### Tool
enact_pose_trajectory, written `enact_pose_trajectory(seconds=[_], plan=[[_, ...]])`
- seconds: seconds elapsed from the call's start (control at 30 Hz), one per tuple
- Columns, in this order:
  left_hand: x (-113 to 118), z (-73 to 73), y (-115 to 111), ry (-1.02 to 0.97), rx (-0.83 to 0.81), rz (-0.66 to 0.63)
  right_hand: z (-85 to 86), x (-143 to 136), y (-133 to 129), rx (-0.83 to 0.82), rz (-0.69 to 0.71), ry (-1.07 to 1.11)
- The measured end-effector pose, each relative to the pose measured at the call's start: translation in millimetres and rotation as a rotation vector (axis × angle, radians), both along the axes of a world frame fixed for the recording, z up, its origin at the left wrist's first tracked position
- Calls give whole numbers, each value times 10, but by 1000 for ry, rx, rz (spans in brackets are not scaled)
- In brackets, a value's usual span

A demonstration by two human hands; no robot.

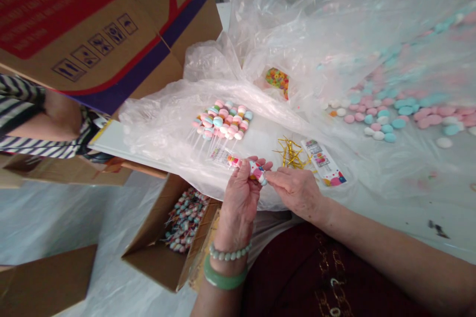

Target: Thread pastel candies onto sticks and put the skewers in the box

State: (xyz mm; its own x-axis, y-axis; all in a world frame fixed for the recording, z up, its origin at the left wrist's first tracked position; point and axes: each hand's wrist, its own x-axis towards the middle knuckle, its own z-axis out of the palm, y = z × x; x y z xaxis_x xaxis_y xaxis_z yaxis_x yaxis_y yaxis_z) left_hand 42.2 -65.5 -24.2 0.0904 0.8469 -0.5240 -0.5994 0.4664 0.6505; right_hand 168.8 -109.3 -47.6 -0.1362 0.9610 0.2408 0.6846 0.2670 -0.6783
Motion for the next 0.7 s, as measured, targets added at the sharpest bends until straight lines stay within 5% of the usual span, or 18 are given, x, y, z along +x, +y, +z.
enact_pose_trajectory(seconds=[0.23,0.7], plan=[[-15,14,-1,-41,-51,-73,-11,27,107,-326,-232,528],[-18,-3,-43,14,35,-132,-13,65,143,-337,-236,355]])
